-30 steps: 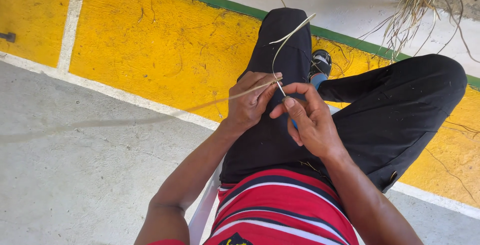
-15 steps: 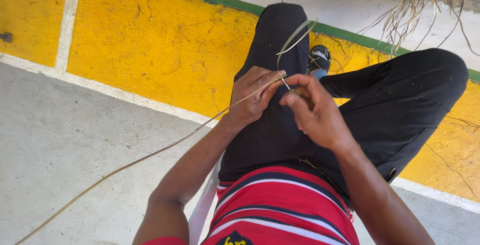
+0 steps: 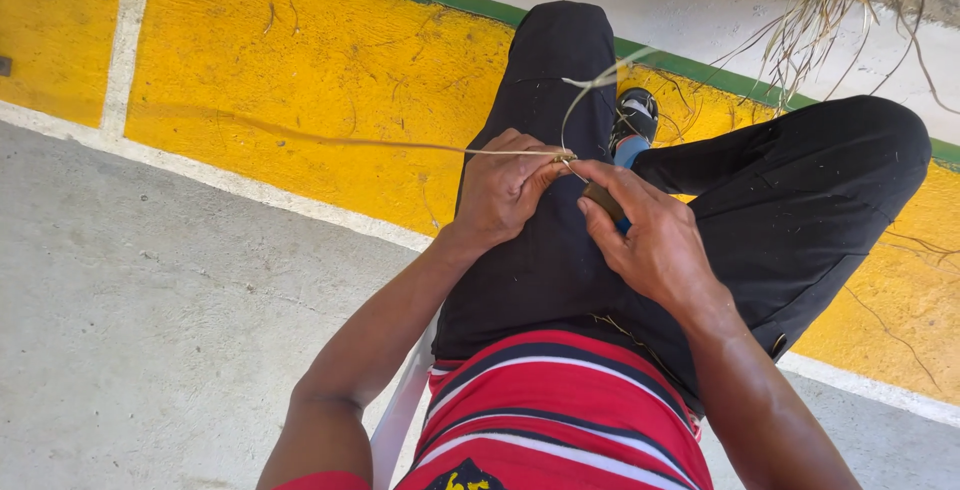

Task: Hand-weaving dried straw or grass fibers to create a small circular woven object.

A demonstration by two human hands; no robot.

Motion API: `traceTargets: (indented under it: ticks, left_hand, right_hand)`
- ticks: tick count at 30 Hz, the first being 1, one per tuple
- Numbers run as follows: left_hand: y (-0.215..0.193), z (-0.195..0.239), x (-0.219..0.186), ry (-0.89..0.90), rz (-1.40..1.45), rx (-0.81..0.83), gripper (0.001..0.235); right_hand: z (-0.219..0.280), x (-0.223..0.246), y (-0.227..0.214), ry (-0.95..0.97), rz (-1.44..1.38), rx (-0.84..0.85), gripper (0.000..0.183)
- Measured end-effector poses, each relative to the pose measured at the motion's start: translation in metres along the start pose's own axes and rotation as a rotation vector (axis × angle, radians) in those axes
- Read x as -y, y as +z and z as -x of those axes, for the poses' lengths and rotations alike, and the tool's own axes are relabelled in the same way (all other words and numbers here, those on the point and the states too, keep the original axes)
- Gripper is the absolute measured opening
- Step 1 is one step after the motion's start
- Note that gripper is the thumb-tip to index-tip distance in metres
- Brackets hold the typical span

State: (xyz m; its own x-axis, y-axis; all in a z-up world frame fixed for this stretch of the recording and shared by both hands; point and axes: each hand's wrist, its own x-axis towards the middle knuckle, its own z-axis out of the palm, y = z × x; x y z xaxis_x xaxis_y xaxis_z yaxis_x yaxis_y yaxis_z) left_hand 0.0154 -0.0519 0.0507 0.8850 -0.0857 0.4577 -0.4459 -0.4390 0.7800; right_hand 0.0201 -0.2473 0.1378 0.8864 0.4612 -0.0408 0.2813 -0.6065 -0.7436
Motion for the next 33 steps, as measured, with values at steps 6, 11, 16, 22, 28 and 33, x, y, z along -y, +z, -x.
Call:
traceTargets:
  ticks: [6, 11, 16, 22, 28, 33]
  left_hand:
    - [0.0, 0.005, 0.003, 0.092, -0.143, 0.038, 0.021]
    - [-0.007, 0.001, 0.003, 0.145, -0.14, 0.069, 0.02]
    - [-0.008, 0.001, 0.005, 0.173, -0.14, 0.116, 0.017]
    - [-0.01, 0.001, 0.008, 0.147, -0.1, 0.112, 0.017]
    - [-0.01, 0.003, 0.002, 0.169, -0.151, 0.124, 0.019]
    - [-0.002, -0.002, 0.011, -0.008, 0.031, 0.031, 0.014]
  right_hand:
    - [0.002, 0.001, 0.007, 0.029, 0.023, -0.012, 0.035]
    - [0.0, -0.015, 0.004, 0.045, -0.049, 0.062, 0.036]
    - [-0.001, -0.014, 0.001, -0.065, 0.077, 0.067, 0.036]
    - [0.005, -0.021, 0.014, -0.018, 0.042, 0.049, 0.034]
    - [0.01, -0.023, 0.012, 0.28, -0.548, 0.154, 0.033]
    - [0.013, -0.025, -0.005, -0.031, -0.002, -0.024, 0.025]
